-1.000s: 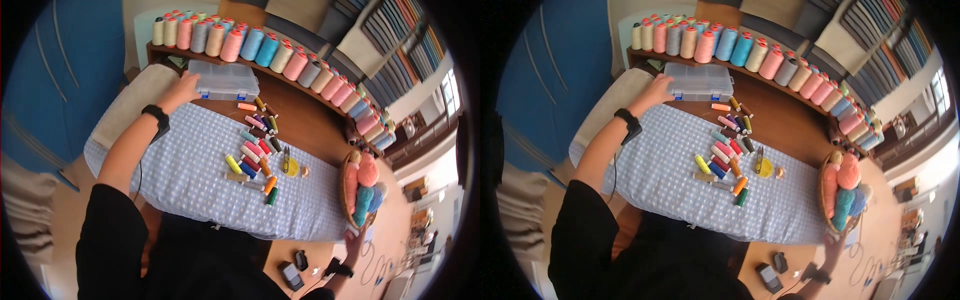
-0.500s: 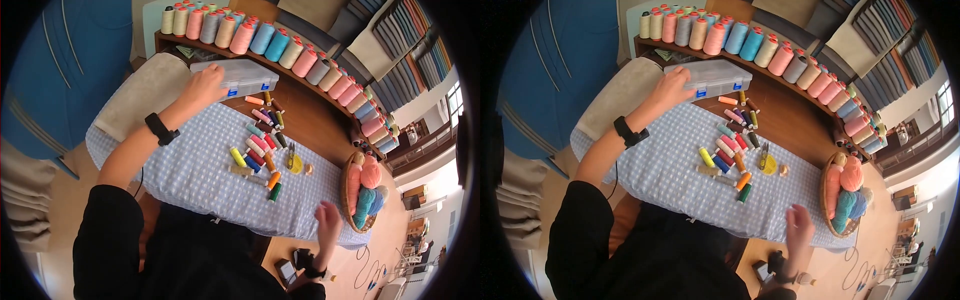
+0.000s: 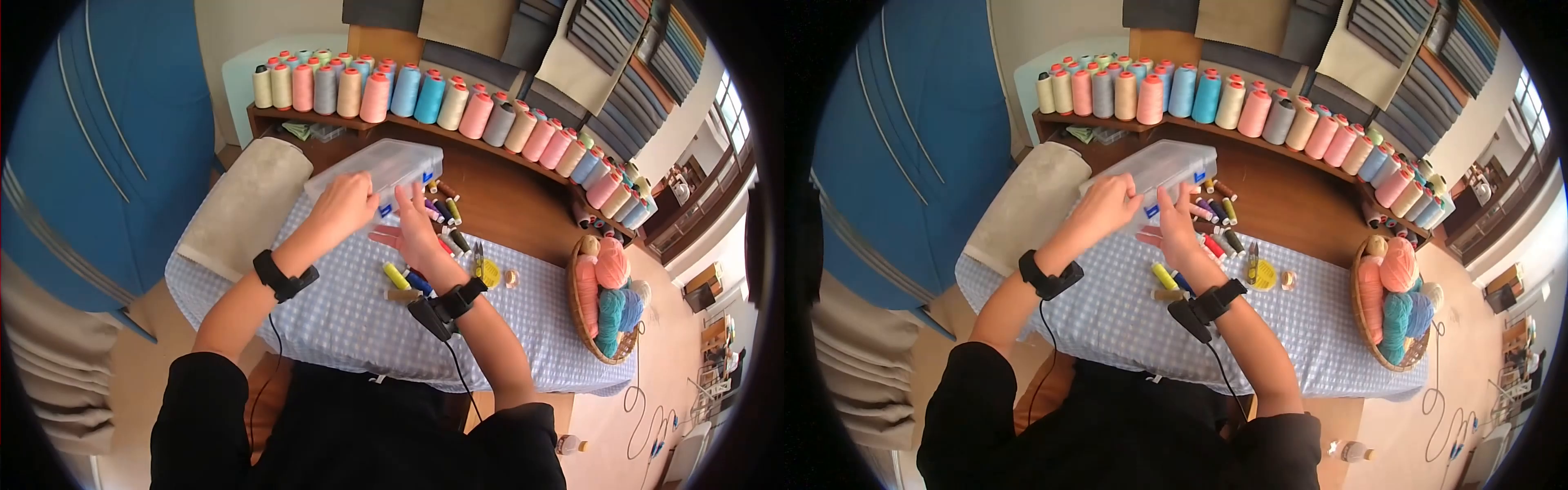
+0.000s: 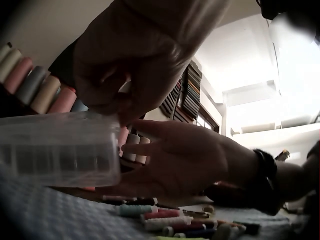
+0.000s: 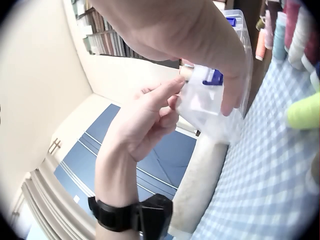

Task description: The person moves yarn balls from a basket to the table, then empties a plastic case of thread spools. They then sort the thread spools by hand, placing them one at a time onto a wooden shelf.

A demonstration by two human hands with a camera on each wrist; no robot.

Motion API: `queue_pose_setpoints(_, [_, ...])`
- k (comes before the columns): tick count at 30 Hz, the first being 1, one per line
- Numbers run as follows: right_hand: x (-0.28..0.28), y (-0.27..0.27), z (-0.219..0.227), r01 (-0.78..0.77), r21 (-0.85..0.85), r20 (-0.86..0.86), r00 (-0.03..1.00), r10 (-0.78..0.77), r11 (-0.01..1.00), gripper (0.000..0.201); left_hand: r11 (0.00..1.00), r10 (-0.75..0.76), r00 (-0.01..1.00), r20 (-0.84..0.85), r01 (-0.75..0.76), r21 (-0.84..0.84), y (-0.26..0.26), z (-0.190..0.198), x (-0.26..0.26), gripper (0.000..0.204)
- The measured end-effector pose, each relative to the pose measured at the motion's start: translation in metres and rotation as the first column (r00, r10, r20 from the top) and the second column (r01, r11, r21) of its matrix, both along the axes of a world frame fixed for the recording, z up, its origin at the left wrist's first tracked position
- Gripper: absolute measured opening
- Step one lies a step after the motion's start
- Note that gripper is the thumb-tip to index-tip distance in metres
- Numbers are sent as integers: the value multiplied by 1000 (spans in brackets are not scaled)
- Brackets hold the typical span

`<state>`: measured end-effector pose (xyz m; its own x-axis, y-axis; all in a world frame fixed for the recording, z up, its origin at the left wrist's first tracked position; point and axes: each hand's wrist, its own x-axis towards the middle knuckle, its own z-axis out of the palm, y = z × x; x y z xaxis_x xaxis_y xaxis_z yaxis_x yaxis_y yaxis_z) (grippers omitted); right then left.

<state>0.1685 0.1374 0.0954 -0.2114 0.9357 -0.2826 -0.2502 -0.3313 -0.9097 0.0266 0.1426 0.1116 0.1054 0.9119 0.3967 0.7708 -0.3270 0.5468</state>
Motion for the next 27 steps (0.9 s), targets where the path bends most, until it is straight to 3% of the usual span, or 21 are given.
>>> queue_pose_setpoints(1, [0, 5, -9, 6, 2, 0, 1000, -6, 1000, 76, 991, -6, 999, -45, 12, 137, -3, -3, 2, 38])
queue_pose_setpoints(2, [0, 14, -25, 18, 19, -63, 998, -17, 1000, 74, 1000, -4, 997, -79, 5, 19, -4, -4, 0, 43])
queue_pose_setpoints(3, [-2, 14, -26, 31, 37, -126, 992, -26, 999, 73, 1000, -9, 997, -78, 11, 23, -8, 0, 0, 43])
queue_pose_setpoints(5, [0, 16, -25, 75, 8, -70, 995, -74, 997, 69, 998, 56, 971, -231, -61, -16, -12, 2, -7, 45])
queue_pose_setpoints(9, [3, 23, -33, 4, -20, -67, 998, -5, 1000, 65, 997, 80, 949, -306, -71, 41, -1, -20, -33, 48])
queue_pose_setpoints(11, [0, 26, -36, -25, -22, -48, 999, 24, 999, 64, 995, 58, 939, -338, -80, -51, 0, -28, -42, 48])
queue_pose_setpoints(14, [-5, 27, -39, -34, -91, 32, 999, 38, 995, 66, 996, 80, 925, -372, -93, -18, -2, -35, -40, 45])
queue_pose_setpoints(20, [-12, 21, -42, -7, -27, 32, 999, 7, 1000, 64, 997, -58, 950, -305, 71, 33, 1, -35, -40, 38])
queue_pose_setpoints(23, [-17, 20, -45, 28, -42, 43, 999, -26, 999, 62, 981, -107, 963, -247, 142, 130, 10, -42, -42, 35])
queue_pose_setpoints(27, [-24, 19, -51, 78, -74, 28, 997, -76, 994, 61, 976, -146, 961, -235, 178, 122, 14, -38, -44, 30])
